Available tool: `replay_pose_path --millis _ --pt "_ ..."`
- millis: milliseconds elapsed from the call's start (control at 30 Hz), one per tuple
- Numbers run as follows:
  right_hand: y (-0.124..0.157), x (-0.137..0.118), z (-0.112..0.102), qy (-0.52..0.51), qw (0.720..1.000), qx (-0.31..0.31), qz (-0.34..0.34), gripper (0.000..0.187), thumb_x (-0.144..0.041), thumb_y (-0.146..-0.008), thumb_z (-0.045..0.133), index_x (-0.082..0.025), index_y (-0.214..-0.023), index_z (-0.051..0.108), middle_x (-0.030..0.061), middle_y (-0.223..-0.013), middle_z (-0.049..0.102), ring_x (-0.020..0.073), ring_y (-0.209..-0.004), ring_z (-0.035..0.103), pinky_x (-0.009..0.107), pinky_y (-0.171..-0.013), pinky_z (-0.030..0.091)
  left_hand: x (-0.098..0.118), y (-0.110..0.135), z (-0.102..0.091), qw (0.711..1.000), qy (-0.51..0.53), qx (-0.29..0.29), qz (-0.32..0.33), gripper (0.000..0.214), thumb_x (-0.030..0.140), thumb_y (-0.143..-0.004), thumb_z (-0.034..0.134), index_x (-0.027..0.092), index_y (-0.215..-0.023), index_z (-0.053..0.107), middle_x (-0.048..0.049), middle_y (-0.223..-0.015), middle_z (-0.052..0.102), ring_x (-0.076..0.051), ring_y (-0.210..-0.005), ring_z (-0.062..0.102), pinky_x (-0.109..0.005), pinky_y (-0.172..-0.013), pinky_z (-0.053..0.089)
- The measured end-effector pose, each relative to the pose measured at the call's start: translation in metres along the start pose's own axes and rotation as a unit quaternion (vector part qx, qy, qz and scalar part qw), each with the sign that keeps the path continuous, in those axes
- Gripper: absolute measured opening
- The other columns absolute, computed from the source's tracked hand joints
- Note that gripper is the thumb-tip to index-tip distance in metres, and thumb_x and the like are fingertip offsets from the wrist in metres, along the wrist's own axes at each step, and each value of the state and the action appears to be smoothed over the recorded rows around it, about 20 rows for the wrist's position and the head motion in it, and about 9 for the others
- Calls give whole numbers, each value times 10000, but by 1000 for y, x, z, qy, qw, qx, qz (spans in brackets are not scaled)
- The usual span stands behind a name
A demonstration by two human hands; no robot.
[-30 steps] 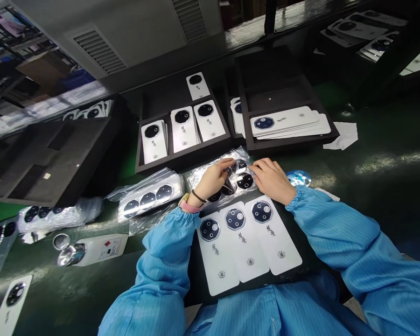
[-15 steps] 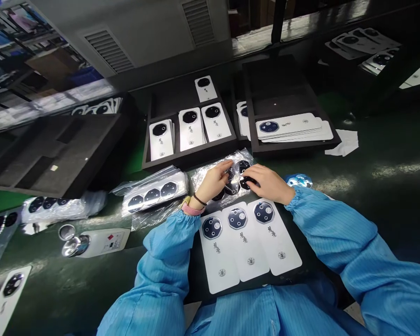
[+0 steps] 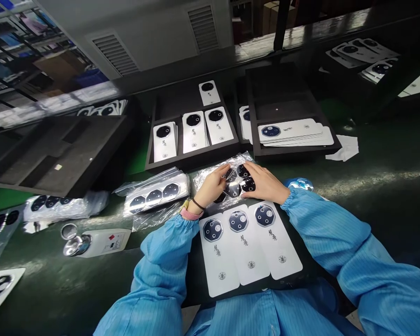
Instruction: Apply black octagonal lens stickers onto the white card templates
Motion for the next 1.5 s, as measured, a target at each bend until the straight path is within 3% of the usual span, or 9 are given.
replay_pose_path --millis 267,400,567,767,967,1200,1300,1433,1500 --pt "2 5 2 -9 1000 -4 11 948 -479 -699 736 -97 -1447 296 221 -1503 319 344 -1401 307 552 -1111 319 -22 30 -17 995 -41 83 -35 519 75 -782 390 172 -1256 577 -96 -1363 552 -215 -1047 666 -381 -960 533" --pt "3 9 5 -13 1000 5 8 941 -479 -707 725 -125 -1455 278 207 -1512 306 346 -1406 296 553 -1110 319 -25 49 -29 987 -59 143 -46 529 82 -797 390 184 -1290 554 -97 -1371 542 -248 -1190 587 -418 -1022 490" --pt "3 10 6 -17 1000 7 14 948 -492 -703 724 -113 -1452 282 217 -1505 316 347 -1405 297 553 -1111 319 -26 67 -43 974 -69 207 -64 561 77 -797 373 216 -1314 540 -78 -1370 543 -219 -1058 667 -354 -901 576" --pt "3 8 5 -24 999 6 22 954 -492 -692 733 -104 -1446 296 224 -1504 311 359 -1396 311 569 -1111 314 -34 91 -70 947 -82 288 -115 515 69 -764 423 220 -1212 625 -61 -1323 585 -243 -1171 605 -347 -993 518" --pt "4 6 4 -30 999 5 30 941 -462 -691 743 -89 -1439 312 220 -1508 308 354 -1403 299 544 -1129 304 -38 111 -85 923 -28 348 -162 454 73 -771 427 165 -1158 646 -84 -1317 576 -230 -887 720 -381 -802 607" --pt "4 7 5 -37 999 7 28 974 -511 -689 729 -128 -1464 278 190 -1526 288 348 -1412 283 553 -1136 295 -45 127 -103 867 33 468 -168 484 21 -655 443 108 -1070 675 -104 -1259 598 -196 -831 719 -446 -856 590" --pt "5 7 6 -40 999 9 25 989 -508 -690 729 -106 -1468 267 202 -1525 282 354 -1412 278 556 -1138 293 -43 136 -107 842 100 509 -149 472 62 -629 481 99 -1060 668 -100 -1198 609 -168 -777 708 -382 -725 629" --pt "6 8 9 -41 999 20 10 973 -503 -706 719 -110 -1471 264 204 -1524 283 359 -1409 284 563 -1139 291 -30 147 -103 817 194 529 -121 440 151 -620 586 107 -1049 678 -21 -782 648 -144 -742 679 -281 -649 623" --pt "7 9 10 -42 999 26 -7 944 -501 -719 709 -127 -1469 275 190 -1522 296 351 -1410 287 561 -1143 288 -19 151 -100 813 227 525 -107 464 170 -600 668 121 -1061 685 -6 -766 644 -114 -709 652 -232 -640 610"
Point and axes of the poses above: each hand's wrist, its own y-axis away from the middle knuckle, its own z-axis out of the palm, x = y × z, the point moved 2 cm from there along -y, towards the middle knuckle
